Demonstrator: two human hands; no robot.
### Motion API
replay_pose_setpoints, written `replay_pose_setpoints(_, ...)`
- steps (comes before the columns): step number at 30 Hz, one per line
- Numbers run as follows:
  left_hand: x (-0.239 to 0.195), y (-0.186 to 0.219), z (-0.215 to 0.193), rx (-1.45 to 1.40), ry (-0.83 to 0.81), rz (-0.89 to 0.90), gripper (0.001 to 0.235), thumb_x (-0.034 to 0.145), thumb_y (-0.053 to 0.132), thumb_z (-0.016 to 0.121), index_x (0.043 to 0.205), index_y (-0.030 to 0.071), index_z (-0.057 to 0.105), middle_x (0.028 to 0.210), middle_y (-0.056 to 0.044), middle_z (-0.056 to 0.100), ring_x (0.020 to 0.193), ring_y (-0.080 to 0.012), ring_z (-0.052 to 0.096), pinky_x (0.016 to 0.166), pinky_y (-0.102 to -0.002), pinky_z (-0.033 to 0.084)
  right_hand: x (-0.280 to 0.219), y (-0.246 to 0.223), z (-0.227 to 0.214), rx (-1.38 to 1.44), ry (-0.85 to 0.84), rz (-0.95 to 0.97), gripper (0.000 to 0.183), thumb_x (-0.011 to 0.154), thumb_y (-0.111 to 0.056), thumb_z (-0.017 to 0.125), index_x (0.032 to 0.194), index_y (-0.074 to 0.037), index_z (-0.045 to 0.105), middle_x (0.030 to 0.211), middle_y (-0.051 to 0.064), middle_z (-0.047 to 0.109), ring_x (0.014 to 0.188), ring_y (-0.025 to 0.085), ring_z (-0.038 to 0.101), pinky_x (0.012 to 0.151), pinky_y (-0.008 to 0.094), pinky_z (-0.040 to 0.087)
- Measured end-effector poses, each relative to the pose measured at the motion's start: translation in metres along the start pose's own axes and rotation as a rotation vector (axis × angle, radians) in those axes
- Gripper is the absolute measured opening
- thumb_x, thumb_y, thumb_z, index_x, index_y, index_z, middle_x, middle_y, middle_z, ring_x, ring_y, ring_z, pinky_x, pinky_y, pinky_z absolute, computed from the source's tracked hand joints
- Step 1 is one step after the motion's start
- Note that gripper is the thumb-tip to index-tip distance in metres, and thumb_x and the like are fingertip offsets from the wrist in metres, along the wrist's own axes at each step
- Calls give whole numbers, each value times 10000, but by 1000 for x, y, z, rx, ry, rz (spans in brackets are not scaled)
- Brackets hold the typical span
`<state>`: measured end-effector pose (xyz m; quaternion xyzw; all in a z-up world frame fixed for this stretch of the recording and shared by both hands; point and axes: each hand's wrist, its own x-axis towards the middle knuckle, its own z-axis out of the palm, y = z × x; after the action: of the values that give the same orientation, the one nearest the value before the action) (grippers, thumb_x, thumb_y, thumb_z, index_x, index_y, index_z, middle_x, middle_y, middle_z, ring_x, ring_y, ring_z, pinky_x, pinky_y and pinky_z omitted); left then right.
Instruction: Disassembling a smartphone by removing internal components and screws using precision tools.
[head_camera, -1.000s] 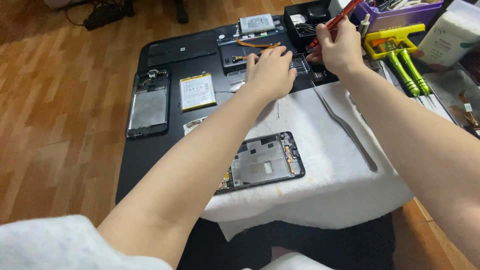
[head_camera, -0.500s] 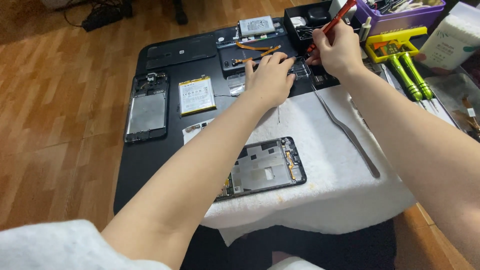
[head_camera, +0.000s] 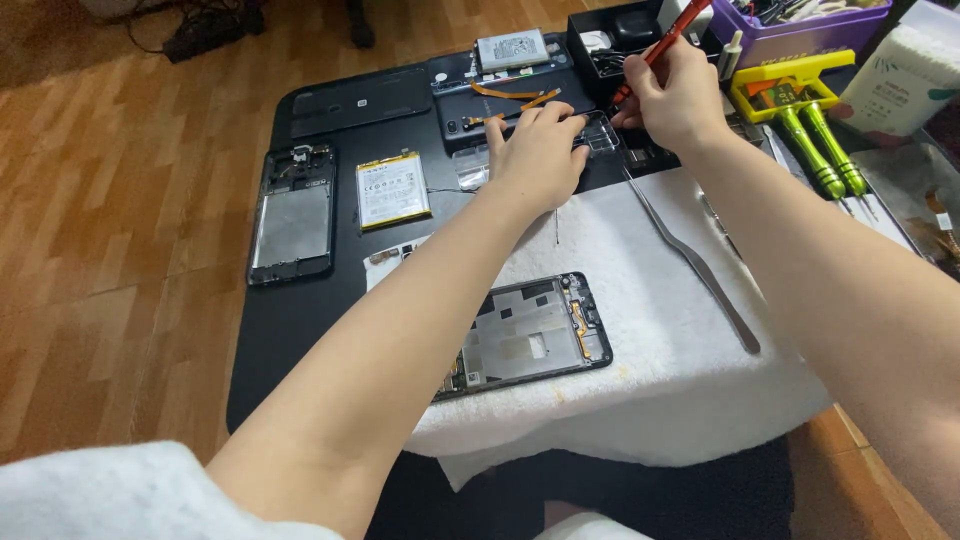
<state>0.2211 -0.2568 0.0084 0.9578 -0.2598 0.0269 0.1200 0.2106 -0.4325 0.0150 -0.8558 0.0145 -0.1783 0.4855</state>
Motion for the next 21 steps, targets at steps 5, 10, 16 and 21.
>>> replay_pose_setpoints(5, -1, -1, -3, -16, -12, 8, 432, 1016, 343, 518, 1434, 255, 583, 1505, 49, 504, 1422, -198, 404, 1126, -624, 202, 1, 3, 0, -9, 9, 1, 175, 1153, -223, 523, 1161, -49, 504, 898, 154, 720, 717, 209, 784, 660, 268, 666)
replay_pose_setpoints(10, -2, -1, -6, -27, -26, 8, 441, 1018, 342, 517, 1447, 255, 570, 1517, 43, 496, 1433, -203, 390, 1131, -642, 192, 0, 7, 1, -2, 32, -29, 177, 1163, -217, 508, 1130, -43, 516, 843, 143, 731, 683, 198, 778, 637, 265, 659)
replay_pose_setpoints(16, -4, -7, -18, -153, 50, -3, 466, 1002, 377, 517, 1451, 257, 557, 1490, 41, 502, 1407, -197, 432, 1120, -669, 141, -16, 2, -6, 122, 34, -141, 156, 1181, -198, 460, 1136, -51, 436, 915, 186, 721, 728, 205, 799, 623, 250, 682)
replay_pose_setpoints(21, -38, -44, -38, -213, 231, 31, 405, 899, 373, 648, 1298, 326, 692, 1351, 88, 653, 1226, -177, 616, 970, -501, 293, -42, -21, -6, 301, -44, -217, 293, 1177, -375, 399, 1176, -84, 372, 861, 119, 558, 756, 293, 802, 666, 335, 700)
